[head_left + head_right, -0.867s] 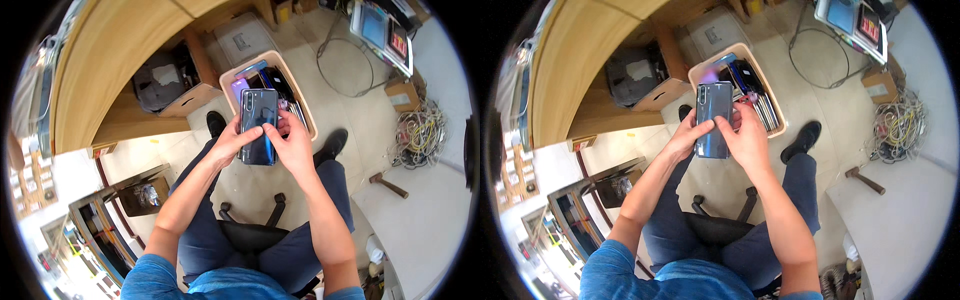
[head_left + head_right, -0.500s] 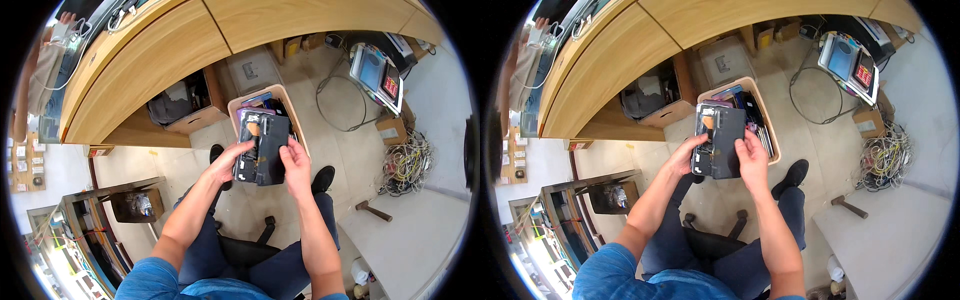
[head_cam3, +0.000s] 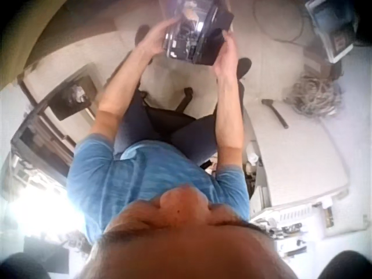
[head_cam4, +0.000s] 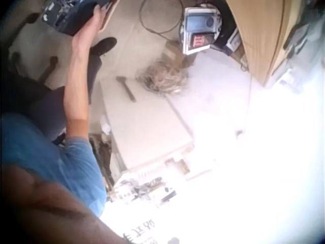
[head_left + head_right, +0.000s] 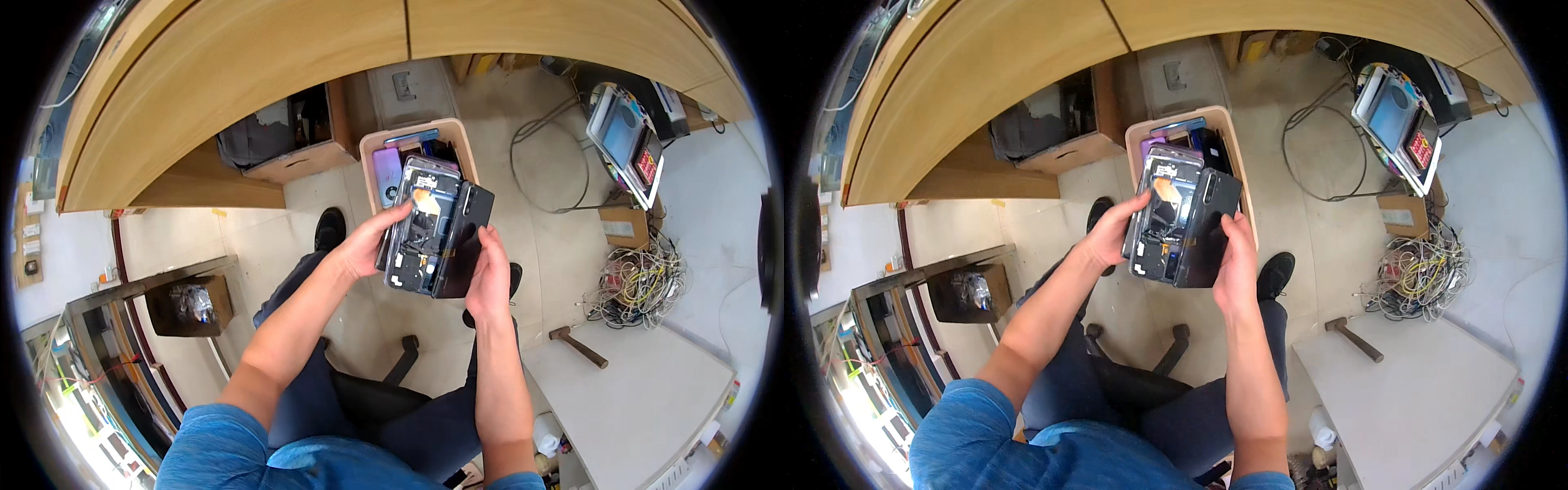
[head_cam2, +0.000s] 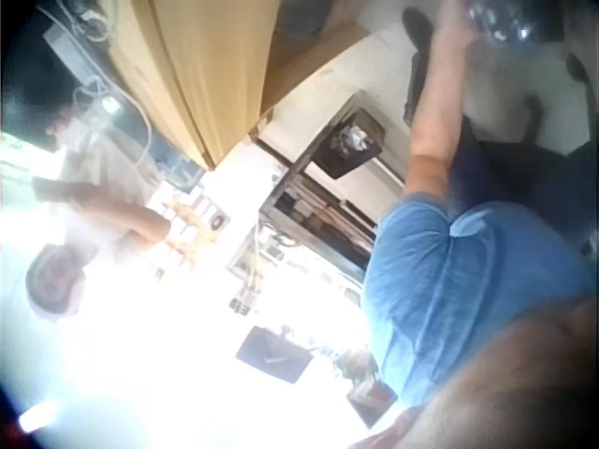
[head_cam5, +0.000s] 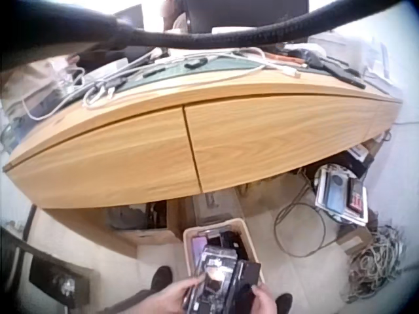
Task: The person sorts through a bin of smartphones, selects one, and moves to a workbench. They open a box, remove a smartphone, and use a small tool to pry open the back cover. They then use a cotton swab to clean the interior of the phone.
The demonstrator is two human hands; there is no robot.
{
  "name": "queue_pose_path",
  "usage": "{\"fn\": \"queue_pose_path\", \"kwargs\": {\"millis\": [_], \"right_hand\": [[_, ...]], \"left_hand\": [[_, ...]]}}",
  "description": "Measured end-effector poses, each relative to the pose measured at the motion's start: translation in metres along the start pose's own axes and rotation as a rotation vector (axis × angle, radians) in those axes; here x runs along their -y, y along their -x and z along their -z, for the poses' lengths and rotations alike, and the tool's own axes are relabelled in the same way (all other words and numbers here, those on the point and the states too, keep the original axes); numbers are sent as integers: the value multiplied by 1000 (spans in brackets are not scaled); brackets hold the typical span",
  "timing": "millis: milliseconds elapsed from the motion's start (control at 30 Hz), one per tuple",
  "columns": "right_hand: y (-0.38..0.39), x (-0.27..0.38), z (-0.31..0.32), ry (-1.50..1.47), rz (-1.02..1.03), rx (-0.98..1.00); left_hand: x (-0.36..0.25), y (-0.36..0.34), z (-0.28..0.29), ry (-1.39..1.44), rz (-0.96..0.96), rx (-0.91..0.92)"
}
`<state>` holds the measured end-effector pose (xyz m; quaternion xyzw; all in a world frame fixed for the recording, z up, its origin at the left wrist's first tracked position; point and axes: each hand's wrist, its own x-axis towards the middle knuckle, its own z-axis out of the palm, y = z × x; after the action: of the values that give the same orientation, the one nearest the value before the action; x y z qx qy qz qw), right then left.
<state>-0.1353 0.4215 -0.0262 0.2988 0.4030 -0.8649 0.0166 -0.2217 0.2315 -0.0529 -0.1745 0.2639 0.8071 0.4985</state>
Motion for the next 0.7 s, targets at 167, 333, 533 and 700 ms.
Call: {"fn": "queue_pose_path", "kwargs": {"millis": [167,333,533,700], "right_hand": [[-9,-7,1,-85,-75,-43],[-12,-9,8,-100,-149,-51],[-9,-3,7,-96,-141,-76],[-10,1,9,-64,-110,-50]], "left_hand": [[-6,-1,6,-47,2,-11],[-4,1,-2,-22,-51,-28],[-5,-2,-4,-20,-54,-20],[-6,-2,-9,-2,-75,63]]}}
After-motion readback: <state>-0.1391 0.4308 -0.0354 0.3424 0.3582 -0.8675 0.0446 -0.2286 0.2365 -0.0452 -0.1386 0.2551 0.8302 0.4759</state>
